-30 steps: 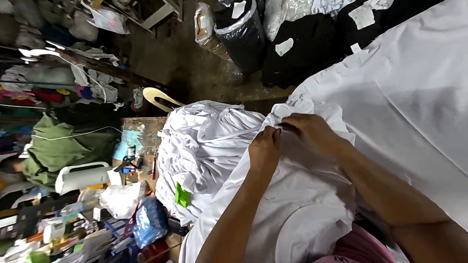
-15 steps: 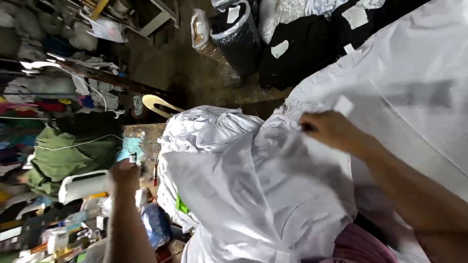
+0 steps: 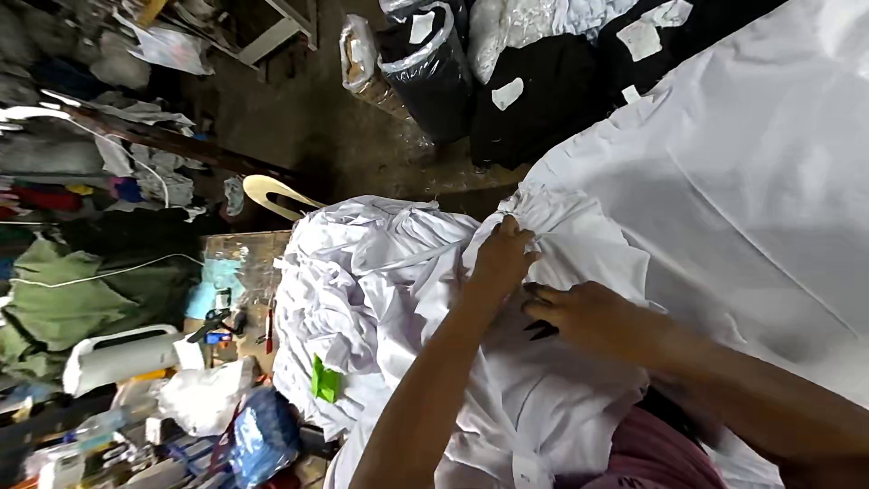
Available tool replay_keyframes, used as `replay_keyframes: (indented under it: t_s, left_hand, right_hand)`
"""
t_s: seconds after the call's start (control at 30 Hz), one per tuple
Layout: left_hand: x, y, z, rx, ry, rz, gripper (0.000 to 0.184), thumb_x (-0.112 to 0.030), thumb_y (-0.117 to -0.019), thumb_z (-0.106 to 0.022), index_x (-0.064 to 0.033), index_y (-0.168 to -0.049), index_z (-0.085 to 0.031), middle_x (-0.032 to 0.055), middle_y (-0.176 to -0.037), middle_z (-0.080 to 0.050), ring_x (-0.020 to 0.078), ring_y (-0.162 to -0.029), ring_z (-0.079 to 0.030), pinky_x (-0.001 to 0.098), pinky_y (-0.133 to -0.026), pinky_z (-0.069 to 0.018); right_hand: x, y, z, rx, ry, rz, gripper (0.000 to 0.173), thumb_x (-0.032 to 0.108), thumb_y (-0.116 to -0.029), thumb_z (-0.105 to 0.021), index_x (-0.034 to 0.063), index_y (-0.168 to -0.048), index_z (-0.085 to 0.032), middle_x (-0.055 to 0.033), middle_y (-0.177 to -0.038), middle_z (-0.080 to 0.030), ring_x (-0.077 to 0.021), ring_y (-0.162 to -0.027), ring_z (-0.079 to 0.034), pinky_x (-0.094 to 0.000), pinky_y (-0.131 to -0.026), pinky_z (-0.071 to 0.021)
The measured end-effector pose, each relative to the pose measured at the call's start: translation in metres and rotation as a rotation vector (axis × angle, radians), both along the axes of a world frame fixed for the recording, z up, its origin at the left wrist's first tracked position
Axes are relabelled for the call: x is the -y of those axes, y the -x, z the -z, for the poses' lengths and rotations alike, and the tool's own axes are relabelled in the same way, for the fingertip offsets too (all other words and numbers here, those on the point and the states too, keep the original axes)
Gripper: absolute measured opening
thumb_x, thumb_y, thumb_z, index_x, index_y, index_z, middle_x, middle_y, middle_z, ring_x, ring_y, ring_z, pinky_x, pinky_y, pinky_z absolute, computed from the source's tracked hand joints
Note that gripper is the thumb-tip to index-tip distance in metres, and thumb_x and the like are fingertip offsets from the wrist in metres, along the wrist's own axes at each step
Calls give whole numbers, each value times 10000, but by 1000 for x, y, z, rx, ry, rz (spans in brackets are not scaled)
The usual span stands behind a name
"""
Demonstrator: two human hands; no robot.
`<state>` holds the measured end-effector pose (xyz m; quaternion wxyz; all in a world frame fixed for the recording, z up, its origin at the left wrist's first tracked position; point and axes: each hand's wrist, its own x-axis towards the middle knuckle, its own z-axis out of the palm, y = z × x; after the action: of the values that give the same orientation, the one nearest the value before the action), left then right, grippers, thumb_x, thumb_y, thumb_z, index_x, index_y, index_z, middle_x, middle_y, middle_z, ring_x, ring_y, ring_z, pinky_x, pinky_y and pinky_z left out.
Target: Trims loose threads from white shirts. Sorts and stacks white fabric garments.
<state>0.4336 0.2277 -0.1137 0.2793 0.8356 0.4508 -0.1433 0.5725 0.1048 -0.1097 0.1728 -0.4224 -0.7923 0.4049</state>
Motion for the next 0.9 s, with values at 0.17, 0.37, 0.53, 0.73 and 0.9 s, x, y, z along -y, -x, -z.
replay_keyframes:
  t_s: [0.17, 0.37, 0.53, 0.73, 0.9]
  left_hand:
    - [12, 21, -7, 281, -215, -32, 147, -36, -974, -621, 22, -1008, -752, 178, -953, -710, 310, -875, -706, 493, -812, -581]
    - [34, 57, -18, 487, -266, -247, 179, -74, -976, -622, 43, -965, -757, 119, -856, -725, 108, -745, -691, 249, -736, -583]
    - [38, 53, -17, 554, -242, -221, 183, -71, -971, -622, 41, -944, -764, 110, -868, -735, 87, -787, -700, 228, -782, -582]
    - [63, 37, -24, 189, -151, -41, 393, -315, -932, -712, -26, -1197, -733, 214, -1200, -679, 350, -1101, -659, 488, -940, -541]
    - [60, 31, -35, 223, -59, 38, 218, 44, -910, -614, 30, -1072, -759, 215, -1084, -708, 316, -1015, -696, 421, -920, -560]
  right_hand:
    - [-22, -32, 18, -90, 5, 574, 277, 150, -953, -717, 5, -1185, -679, -201, -1017, -703, -374, -849, -705, -574, -732, -569]
    - [-37, -22, 34, -43, -24, 533, 261, 122, -965, -699, -46, -1156, -642, -239, -1048, -664, -411, -907, -693, -581, -773, -571]
    - [-48, 9, 32, -38, -115, 424, 195, 80, -967, -665, -49, -1112, -680, -226, -988, -675, -396, -909, -696, -528, -773, -573]
    - [-70, -7, 46, -61, -4, 527, 233, 146, -1014, -635, -22, -1166, -686, -229, -1034, -697, -405, -908, -703, -591, -789, -565]
    - [-118, -41, 84, -327, 120, 594, 273, 58, -951, -683, -75, -1187, -654, -264, -1164, -660, -395, -1054, -660, -560, -921, -525]
